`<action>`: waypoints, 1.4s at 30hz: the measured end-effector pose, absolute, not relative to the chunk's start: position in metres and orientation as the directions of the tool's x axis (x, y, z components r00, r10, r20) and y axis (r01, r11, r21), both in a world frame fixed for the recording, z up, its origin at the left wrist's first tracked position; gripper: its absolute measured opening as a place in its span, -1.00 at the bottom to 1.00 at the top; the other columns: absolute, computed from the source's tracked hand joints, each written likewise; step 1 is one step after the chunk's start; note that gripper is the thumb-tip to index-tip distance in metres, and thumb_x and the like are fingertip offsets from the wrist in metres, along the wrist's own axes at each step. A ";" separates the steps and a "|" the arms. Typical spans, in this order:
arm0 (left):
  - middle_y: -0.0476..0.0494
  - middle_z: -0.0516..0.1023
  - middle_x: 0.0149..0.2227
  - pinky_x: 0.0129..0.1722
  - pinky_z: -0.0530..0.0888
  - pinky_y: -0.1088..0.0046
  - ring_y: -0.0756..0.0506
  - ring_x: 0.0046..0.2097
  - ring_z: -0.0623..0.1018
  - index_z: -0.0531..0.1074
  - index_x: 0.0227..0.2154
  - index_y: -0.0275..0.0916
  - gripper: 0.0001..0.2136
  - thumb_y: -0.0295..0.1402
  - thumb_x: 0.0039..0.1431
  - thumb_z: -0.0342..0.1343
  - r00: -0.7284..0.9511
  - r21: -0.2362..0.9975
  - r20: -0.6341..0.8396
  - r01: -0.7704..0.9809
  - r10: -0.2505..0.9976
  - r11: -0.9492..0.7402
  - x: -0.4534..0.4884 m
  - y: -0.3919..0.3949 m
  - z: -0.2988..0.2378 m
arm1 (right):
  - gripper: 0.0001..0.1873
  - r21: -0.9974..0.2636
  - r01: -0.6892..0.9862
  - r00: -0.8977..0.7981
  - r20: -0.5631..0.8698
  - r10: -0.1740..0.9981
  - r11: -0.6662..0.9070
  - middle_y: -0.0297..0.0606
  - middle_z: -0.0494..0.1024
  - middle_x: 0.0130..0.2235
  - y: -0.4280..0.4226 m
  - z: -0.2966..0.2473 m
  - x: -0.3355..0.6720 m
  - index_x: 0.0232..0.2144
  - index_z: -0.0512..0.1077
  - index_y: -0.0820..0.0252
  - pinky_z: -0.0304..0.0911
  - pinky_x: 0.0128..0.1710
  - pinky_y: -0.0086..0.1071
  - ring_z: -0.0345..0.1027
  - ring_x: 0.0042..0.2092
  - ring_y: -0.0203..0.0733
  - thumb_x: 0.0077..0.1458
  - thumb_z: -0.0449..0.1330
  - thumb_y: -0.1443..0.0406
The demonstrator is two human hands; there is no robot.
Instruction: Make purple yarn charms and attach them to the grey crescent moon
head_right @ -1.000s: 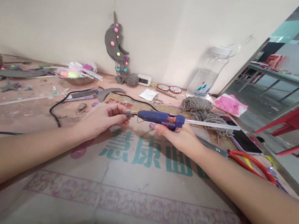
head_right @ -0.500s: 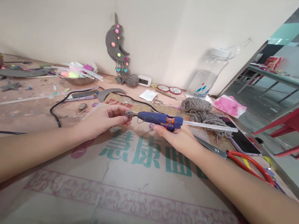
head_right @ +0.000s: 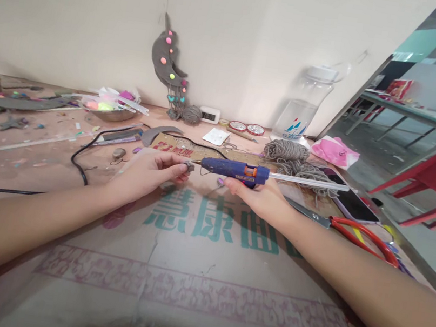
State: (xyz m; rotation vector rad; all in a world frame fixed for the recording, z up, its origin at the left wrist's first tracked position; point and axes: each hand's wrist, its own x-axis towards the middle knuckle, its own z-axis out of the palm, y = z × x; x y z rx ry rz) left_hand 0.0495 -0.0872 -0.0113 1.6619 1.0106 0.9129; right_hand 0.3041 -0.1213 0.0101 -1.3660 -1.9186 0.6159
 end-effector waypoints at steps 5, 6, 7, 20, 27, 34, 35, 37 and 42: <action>-0.08 0.60 -0.35 -0.24 0.43 0.40 -0.07 -0.32 0.55 0.55 -0.23 -0.25 -0.73 -0.15 0.17 0.20 0.372 0.939 0.130 0.253 0.919 -0.235 0.048 -0.087 -0.011 | -0.66 -0.722 0.629 -0.192 0.214 0.958 0.287 -0.29 0.50 -0.53 -0.123 0.013 0.302 -0.60 0.39 0.11 0.37 -0.42 -0.31 0.43 -0.45 -0.15 0.05 0.21 0.04; -0.08 0.60 -0.35 -0.24 0.43 0.40 -0.07 -0.32 0.55 0.55 -0.22 -0.25 -0.74 -0.15 0.17 0.19 0.366 0.933 0.135 0.266 0.921 -0.243 0.048 -0.087 -0.011 | -0.66 -0.725 0.627 -0.189 0.212 0.959 0.284 -0.29 0.50 -0.53 -0.124 0.013 0.302 -0.60 0.40 0.11 0.37 -0.43 -0.30 0.43 -0.45 -0.15 0.05 0.21 0.04; -0.09 0.61 -0.35 -0.24 0.42 0.40 -0.07 -0.32 0.54 0.54 -0.22 -0.25 -0.74 -0.16 0.18 0.19 0.360 0.928 0.143 0.276 0.922 -0.252 0.048 -0.087 -0.011 | -0.66 -0.728 0.625 -0.187 0.210 0.960 0.281 -0.29 0.50 -0.54 -0.124 0.013 0.302 -0.60 0.40 0.10 0.37 -0.44 -0.30 0.43 -0.45 -0.14 0.04 0.21 0.03; -0.10 0.59 -0.23 -0.23 0.41 0.40 -0.07 -0.24 0.53 0.51 -0.19 -0.26 -0.76 -0.21 0.19 0.17 0.320 0.869 0.229 0.358 0.919 -0.341 0.049 -0.087 -0.014 | -0.62 -0.701 0.643 -0.171 0.262 0.950 0.309 -0.30 0.49 -0.58 -0.123 0.015 0.300 -0.53 0.46 0.08 0.44 -0.38 -0.24 0.48 -0.41 -0.04 0.00 0.25 -0.07; -0.07 0.58 -0.26 -0.25 0.41 0.42 -0.05 -0.27 0.52 0.50 -0.21 -0.26 -0.80 -0.25 0.18 0.18 0.315 0.875 0.236 0.343 0.919 -0.343 0.051 -0.087 -0.013 | -0.71 -0.702 0.637 -0.181 0.266 0.947 0.319 -0.29 0.61 -0.46 -0.125 0.016 0.299 -0.45 0.53 0.10 0.50 -0.28 -0.20 0.55 -0.32 -0.01 0.02 0.23 0.02; -0.06 0.58 -0.28 -0.27 0.40 0.41 -0.05 -0.28 0.52 0.50 -0.20 -0.25 -0.79 -0.24 0.18 0.18 0.312 0.870 0.234 0.355 0.921 -0.341 0.050 -0.087 -0.013 | -0.75 -0.713 0.611 -0.198 0.283 0.939 0.343 -0.27 0.68 -0.34 -0.123 0.013 0.301 -0.34 0.58 0.09 0.52 -0.17 -0.14 0.58 -0.24 0.03 0.04 0.25 0.08; -0.06 0.58 -0.28 -0.27 0.40 0.41 -0.05 -0.28 0.52 0.50 -0.21 -0.25 -0.79 -0.24 0.18 0.18 0.312 0.870 0.236 0.355 0.920 -0.343 0.050 -0.087 -0.014 | -0.76 -0.712 0.612 -0.198 0.283 0.939 0.344 -0.26 0.68 -0.34 -0.122 0.013 0.301 -0.34 0.58 0.09 0.52 -0.17 -0.14 0.58 -0.24 0.03 0.04 0.25 0.09; -0.06 0.58 -0.29 -0.27 0.40 0.41 -0.05 -0.28 0.52 0.51 -0.21 -0.24 -0.79 -0.23 0.18 0.18 0.314 0.867 0.242 0.356 0.918 -0.350 0.050 -0.086 -0.014 | -0.78 -0.710 0.611 -0.198 0.292 0.936 0.350 -0.26 0.68 -0.34 -0.122 0.013 0.300 -0.35 0.58 0.09 0.52 -0.17 -0.15 0.59 -0.24 0.02 0.04 0.25 0.11; -0.06 0.58 -0.29 -0.27 0.40 0.40 -0.05 -0.28 0.51 0.51 -0.21 -0.24 -0.79 -0.23 0.18 0.18 0.318 0.868 0.242 0.351 0.917 -0.351 0.050 -0.086 -0.016 | -0.79 -0.715 0.598 -0.204 0.299 0.932 0.361 -0.28 0.68 -0.33 -0.122 0.012 0.300 -0.35 0.58 0.08 0.53 -0.19 -0.17 0.58 -0.24 0.02 0.04 0.26 0.11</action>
